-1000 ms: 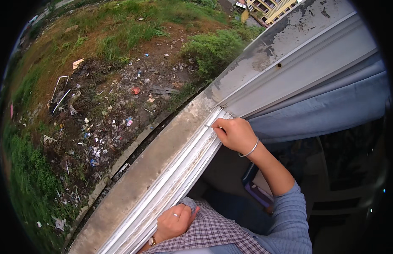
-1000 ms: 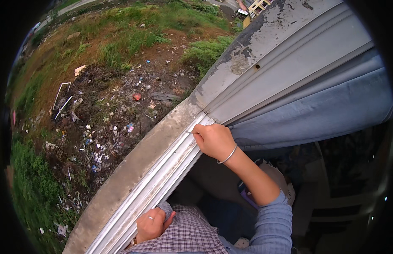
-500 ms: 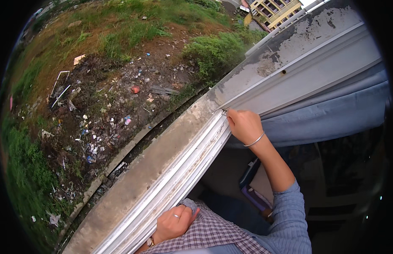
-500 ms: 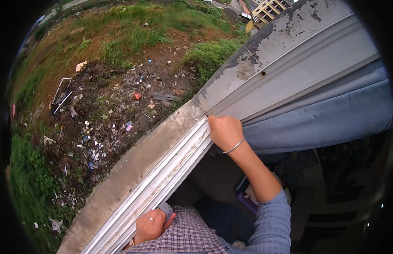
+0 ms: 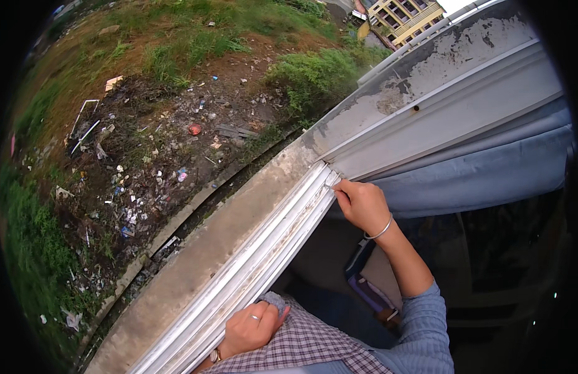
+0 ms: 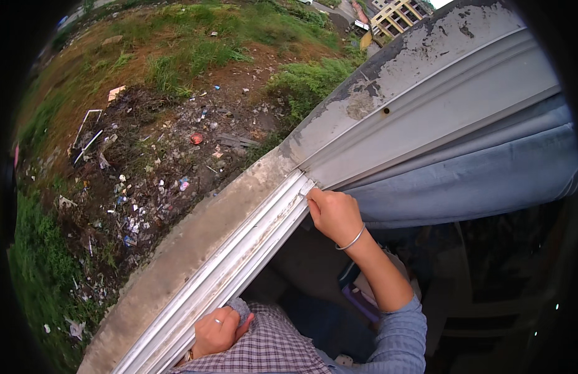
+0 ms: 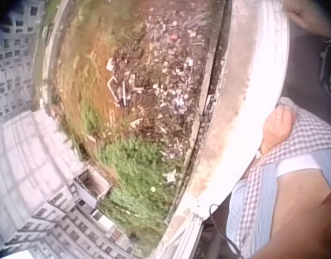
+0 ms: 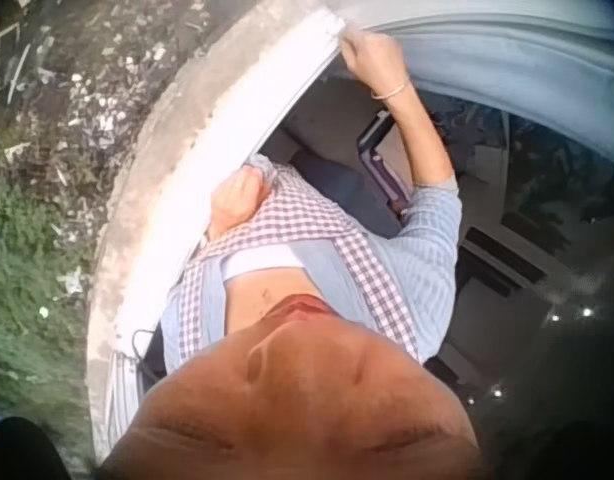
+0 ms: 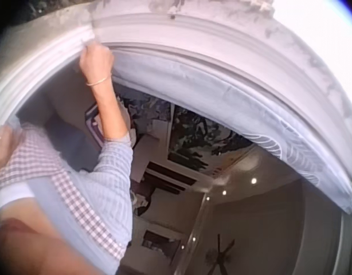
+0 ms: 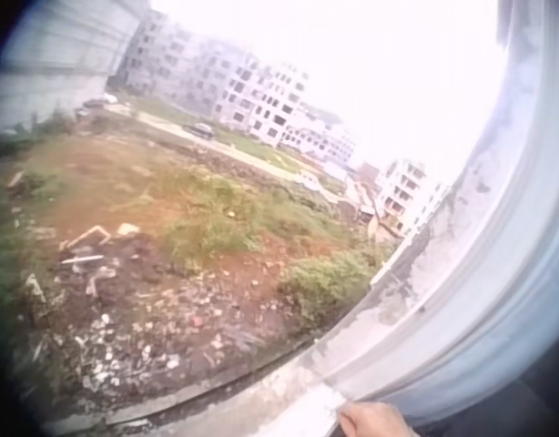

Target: The person cleans a window frame using a wet cloth and a small metal tool. They wipe the frame, scrape debris from grooves, and repeatedly wipe the same areas while standing at an open window.

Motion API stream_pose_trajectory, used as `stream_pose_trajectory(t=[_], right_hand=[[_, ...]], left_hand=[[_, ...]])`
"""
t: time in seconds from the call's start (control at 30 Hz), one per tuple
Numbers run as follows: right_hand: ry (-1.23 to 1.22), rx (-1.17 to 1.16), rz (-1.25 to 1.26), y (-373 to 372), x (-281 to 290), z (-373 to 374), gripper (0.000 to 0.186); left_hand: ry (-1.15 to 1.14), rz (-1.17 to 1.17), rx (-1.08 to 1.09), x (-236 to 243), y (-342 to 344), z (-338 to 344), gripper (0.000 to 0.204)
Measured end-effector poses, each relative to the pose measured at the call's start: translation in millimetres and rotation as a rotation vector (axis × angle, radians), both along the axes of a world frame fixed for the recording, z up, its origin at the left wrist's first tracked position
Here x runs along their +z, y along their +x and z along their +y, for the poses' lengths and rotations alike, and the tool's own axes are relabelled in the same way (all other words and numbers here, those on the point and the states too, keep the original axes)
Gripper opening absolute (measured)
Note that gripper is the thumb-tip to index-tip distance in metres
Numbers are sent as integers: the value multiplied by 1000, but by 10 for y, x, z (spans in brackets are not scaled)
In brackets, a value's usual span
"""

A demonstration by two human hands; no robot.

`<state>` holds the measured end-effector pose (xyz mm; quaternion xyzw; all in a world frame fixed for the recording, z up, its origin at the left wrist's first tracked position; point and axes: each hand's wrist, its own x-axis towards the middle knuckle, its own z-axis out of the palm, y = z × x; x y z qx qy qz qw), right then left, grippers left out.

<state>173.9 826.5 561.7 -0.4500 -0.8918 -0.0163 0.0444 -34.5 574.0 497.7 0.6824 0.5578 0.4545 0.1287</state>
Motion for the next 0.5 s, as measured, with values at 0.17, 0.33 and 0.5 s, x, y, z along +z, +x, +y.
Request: stream_pose_trajectory(t=[0.17, 0.33, 0.5], right_hand=[[226, 8, -83, 4, -141, 232, 10], [223, 97, -163, -299, 64, 305, 13], [115, 147, -719, -681, 183, 633, 15]], left_hand=[[17, 32, -7, -18, 5, 5, 26], [29, 80, 16, -76, -9, -18, 23], [50, 48, -21, -94, -28, -16, 22]])
